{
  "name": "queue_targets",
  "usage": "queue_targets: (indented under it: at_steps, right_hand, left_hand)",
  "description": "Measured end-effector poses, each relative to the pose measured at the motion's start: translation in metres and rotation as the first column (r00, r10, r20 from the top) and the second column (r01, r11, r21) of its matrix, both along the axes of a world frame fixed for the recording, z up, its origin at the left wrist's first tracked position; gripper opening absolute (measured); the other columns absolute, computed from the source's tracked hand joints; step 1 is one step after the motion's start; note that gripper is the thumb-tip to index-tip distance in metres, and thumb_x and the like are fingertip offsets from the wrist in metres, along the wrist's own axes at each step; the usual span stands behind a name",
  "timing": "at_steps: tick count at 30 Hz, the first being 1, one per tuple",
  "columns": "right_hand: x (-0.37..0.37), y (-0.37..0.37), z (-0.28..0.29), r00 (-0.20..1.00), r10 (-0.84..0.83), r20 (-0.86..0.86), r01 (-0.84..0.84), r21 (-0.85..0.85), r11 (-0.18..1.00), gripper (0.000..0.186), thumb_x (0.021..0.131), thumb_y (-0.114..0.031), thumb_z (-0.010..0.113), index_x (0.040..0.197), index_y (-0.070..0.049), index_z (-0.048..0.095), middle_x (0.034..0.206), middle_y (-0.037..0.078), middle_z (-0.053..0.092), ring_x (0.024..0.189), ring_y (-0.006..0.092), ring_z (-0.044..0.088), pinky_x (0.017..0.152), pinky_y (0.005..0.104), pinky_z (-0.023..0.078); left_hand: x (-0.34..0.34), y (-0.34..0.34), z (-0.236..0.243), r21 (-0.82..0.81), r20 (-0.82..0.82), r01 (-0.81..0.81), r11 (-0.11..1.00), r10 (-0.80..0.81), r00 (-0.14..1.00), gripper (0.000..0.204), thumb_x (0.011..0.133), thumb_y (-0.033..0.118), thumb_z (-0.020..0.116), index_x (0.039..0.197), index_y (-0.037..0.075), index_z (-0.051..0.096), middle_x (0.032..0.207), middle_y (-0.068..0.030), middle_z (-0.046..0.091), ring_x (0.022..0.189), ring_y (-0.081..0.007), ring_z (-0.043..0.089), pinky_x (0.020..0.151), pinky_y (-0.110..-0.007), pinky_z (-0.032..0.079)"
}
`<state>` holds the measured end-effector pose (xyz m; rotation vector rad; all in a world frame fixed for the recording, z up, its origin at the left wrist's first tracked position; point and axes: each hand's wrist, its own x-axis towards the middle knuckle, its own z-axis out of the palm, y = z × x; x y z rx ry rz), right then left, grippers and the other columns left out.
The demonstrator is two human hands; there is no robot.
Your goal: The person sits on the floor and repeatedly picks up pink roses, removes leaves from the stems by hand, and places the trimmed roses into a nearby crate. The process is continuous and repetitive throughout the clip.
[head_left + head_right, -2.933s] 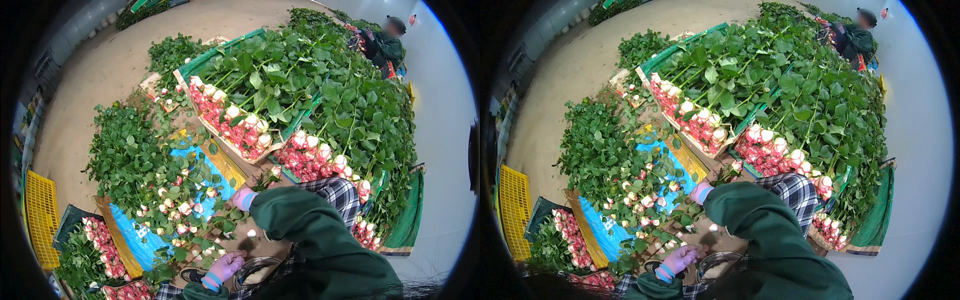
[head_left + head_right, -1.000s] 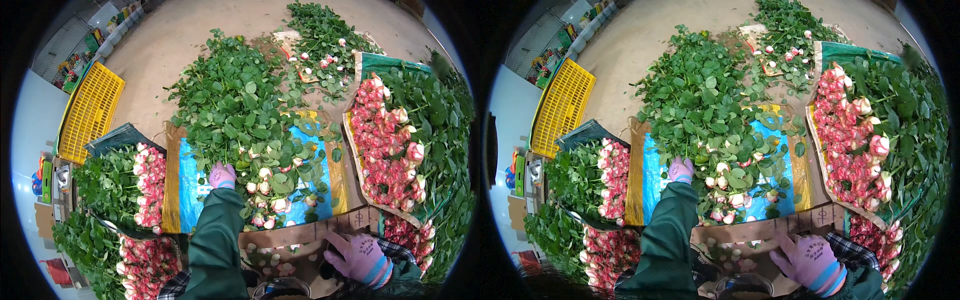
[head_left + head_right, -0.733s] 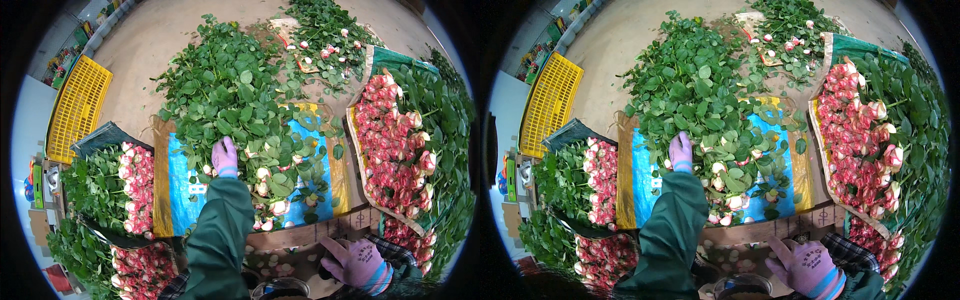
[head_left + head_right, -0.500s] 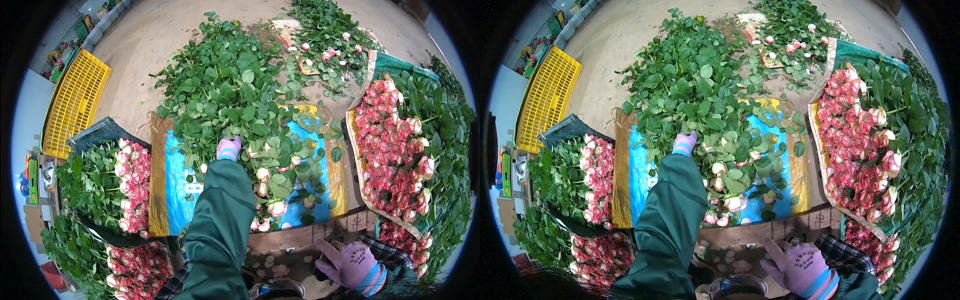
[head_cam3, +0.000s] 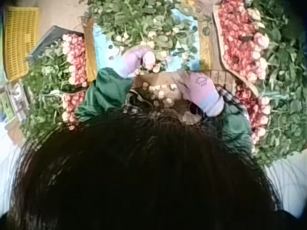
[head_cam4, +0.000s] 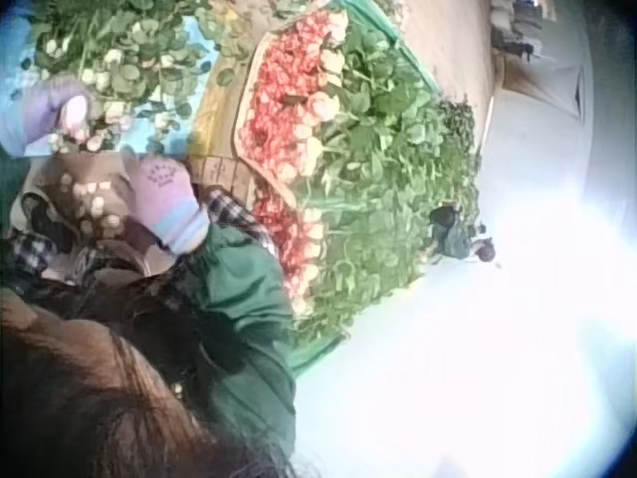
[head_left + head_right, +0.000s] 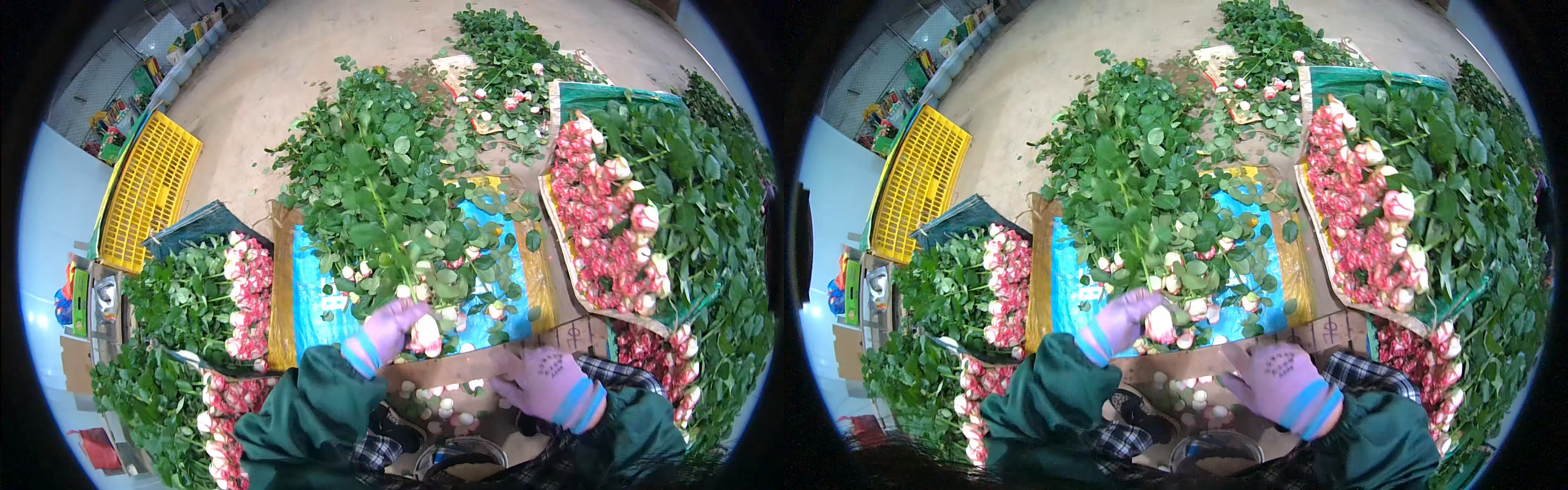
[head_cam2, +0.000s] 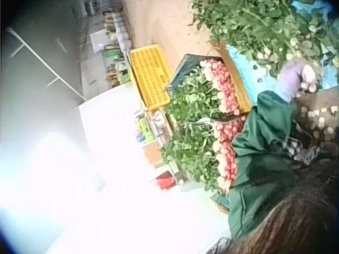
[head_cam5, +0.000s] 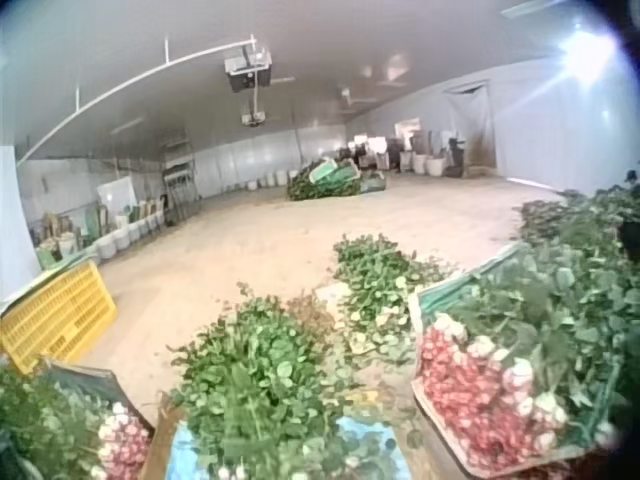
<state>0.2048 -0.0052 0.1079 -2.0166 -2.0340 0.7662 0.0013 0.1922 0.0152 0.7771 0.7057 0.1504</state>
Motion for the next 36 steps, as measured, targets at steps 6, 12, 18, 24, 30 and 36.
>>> queue_targets:
  at_steps: [6,12,18,24,30,36]
  right_hand:
    - [-0.025,0.033,-0.016,0.701,-0.251,-0.668,0.147,-0.208,0.967,0.042,0.093,-0.042,0.051,0.109,-0.005,0.062,0.091,0.019,0.065,0.084,0.0324,0.064,0.074,0.0383,0.050]
    - [-0.060,0.040,0.014,0.291,-0.371,-0.882,0.003,-0.387,0.922,0.052,0.087,-0.050,0.063,0.103,0.000,0.063,0.089,0.004,0.064,0.079,0.0097,0.056,0.073,0.0281,0.047]
    - [-0.076,0.029,0.043,0.244,-0.300,-0.922,0.145,-0.272,0.951,0.031,0.090,-0.040,0.065,0.094,-0.009,0.062,0.076,-0.004,0.059,0.064,0.0037,0.051,0.058,0.0216,0.041]
    - [-0.068,0.032,0.035,-0.038,-0.336,-0.941,0.039,-0.337,0.941,0.028,0.090,-0.036,0.065,0.088,-0.009,0.062,0.072,-0.003,0.059,0.057,0.0034,0.047,0.050,0.0203,0.038]
    - [-0.069,0.035,0.021,-0.377,-0.418,-0.827,-0.062,-0.427,0.902,0.036,0.097,-0.030,0.055,0.117,-0.001,0.056,0.076,0.000,0.057,0.076,0.0124,0.060,0.078,0.0309,0.051]
    - [-0.065,0.033,0.015,-0.333,-0.345,-0.878,-0.123,-0.322,0.939,0.045,0.098,-0.032,0.052,0.133,-0.005,0.046,0.081,-0.001,0.052,0.080,0.0136,0.059,0.078,0.0360,0.055]
  left_hand:
    - [-0.030,-0.108,0.087,-0.022,-0.015,0.001,1.000,-0.002,1.000,0.031,0.097,0.028,0.053,0.108,-0.001,0.059,0.111,-0.0104,0.065,0.105,-0.0163,0.059,0.095,-0.033,0.043]
    - [-0.024,-0.154,0.141,0.017,0.078,0.039,0.999,-0.041,0.996,0.040,0.099,0.033,0.047,0.113,-0.003,0.057,0.112,-0.0125,0.064,0.103,-0.0189,0.061,0.092,-0.034,0.048]
    - [-0.055,-0.154,0.139,0.142,-0.052,-0.088,0.986,0.097,0.994,0.052,0.101,0.044,0.038,0.114,-0.003,0.057,0.105,-0.0137,0.066,0.094,-0.0223,0.066,0.085,-0.036,0.052]
    - [-0.060,-0.140,0.116,0.337,-0.026,-0.231,0.913,0.254,0.967,0.037,0.101,0.030,0.045,0.115,-0.002,0.058,0.099,-0.0083,0.066,0.086,-0.0136,0.064,0.074,-0.027,0.051]
    - [-0.043,-0.157,0.107,0.690,0.042,-0.322,0.648,0.409,0.912,0.031,0.097,0.017,0.053,0.121,-0.004,0.055,0.100,-0.0089,0.066,0.093,-0.0144,0.063,0.082,-0.028,0.051]
    - [-0.038,-0.175,0.086,0.687,0.132,-0.389,0.614,0.421,0.898,0.053,0.084,-0.005,0.060,0.134,0.000,0.044,0.108,-0.0104,0.060,0.092,-0.0165,0.062,0.084,-0.029,0.052]
